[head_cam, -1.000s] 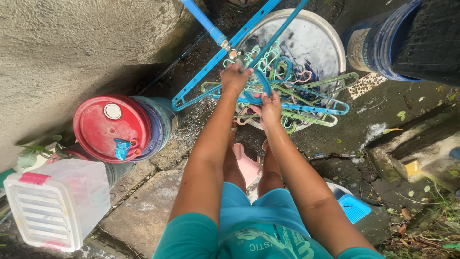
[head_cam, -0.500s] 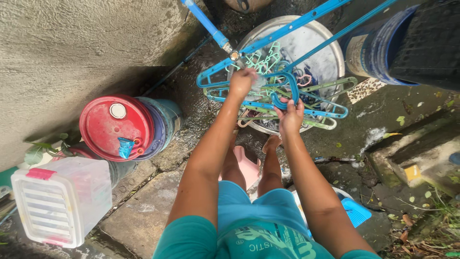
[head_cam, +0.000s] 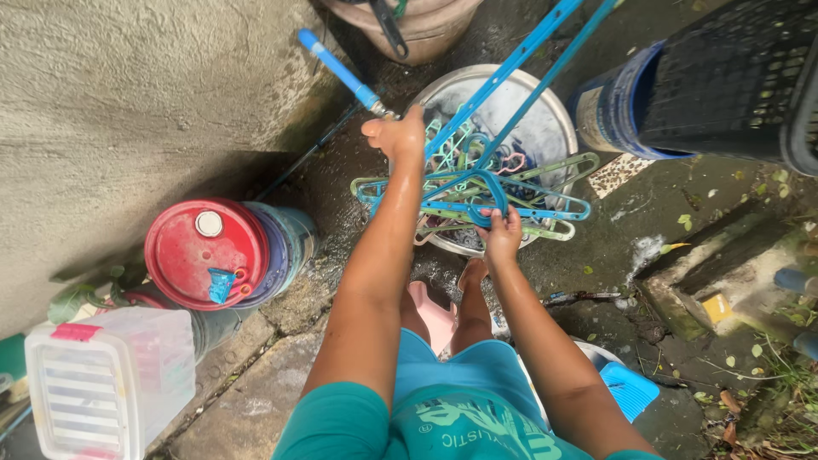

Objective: The person washes plastic hangers by dipping them into a basin of soapy water and placing them into a black plastic basket.

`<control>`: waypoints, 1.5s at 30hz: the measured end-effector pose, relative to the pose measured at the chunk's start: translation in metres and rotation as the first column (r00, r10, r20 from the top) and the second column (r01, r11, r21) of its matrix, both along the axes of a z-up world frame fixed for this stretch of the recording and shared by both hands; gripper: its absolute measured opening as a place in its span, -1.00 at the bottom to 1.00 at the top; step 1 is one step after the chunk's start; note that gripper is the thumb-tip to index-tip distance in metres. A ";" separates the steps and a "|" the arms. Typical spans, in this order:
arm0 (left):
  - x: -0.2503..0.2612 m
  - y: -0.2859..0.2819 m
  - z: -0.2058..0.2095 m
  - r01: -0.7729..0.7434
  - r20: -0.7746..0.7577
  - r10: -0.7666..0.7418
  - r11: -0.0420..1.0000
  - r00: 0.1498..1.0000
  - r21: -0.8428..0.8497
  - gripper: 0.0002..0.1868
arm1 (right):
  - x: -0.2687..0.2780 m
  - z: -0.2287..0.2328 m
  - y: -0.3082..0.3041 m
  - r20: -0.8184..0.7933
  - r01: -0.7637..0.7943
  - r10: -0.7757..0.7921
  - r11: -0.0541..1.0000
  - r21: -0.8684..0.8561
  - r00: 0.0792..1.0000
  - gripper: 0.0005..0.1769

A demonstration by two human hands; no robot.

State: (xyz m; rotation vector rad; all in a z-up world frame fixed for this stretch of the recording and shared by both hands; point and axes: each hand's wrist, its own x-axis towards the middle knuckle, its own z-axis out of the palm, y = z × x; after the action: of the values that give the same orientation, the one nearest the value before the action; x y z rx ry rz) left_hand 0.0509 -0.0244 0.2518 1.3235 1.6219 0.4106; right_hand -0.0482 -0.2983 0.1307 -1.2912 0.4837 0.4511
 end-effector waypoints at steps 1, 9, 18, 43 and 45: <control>-0.002 0.003 -0.008 0.026 -0.032 -0.027 0.999 0.999 -0.030 -0.13 | 0.000 0.003 -0.003 -0.006 -0.016 0.016 1.000 -0.004 1.000 -0.74; -0.071 0.009 -0.046 0.471 -0.078 -0.479 0.798 0.874 0.376 0.03 | 0.015 0.021 -0.042 -0.052 -0.049 0.048 0.999 -0.004 0.997 -0.72; -0.119 -0.137 -0.012 0.899 -0.086 -0.896 0.427 0.436 0.100 -0.24 | 0.009 0.086 -0.086 0.196 -0.011 0.023 0.998 -0.064 0.980 -0.72; 0.049 -0.487 0.394 0.324 0.180 -0.934 0.075 -0.310 0.943 -0.26 | 0.150 0.445 -0.277 0.881 0.599 -0.432 0.763 0.242 0.194 -0.75; 0.066 -0.498 0.385 0.416 0.221 -0.918 0.070 -0.328 0.907 -0.26 | 0.169 0.432 -0.281 0.885 0.655 -0.432 0.722 0.225 0.173 -0.73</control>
State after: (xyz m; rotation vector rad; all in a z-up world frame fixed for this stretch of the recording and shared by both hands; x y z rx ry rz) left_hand 0.1167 -0.5227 0.6372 1.7434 -0.6677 0.5228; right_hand 0.1207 -0.5795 0.5627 -1.2410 0.0027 -1.0027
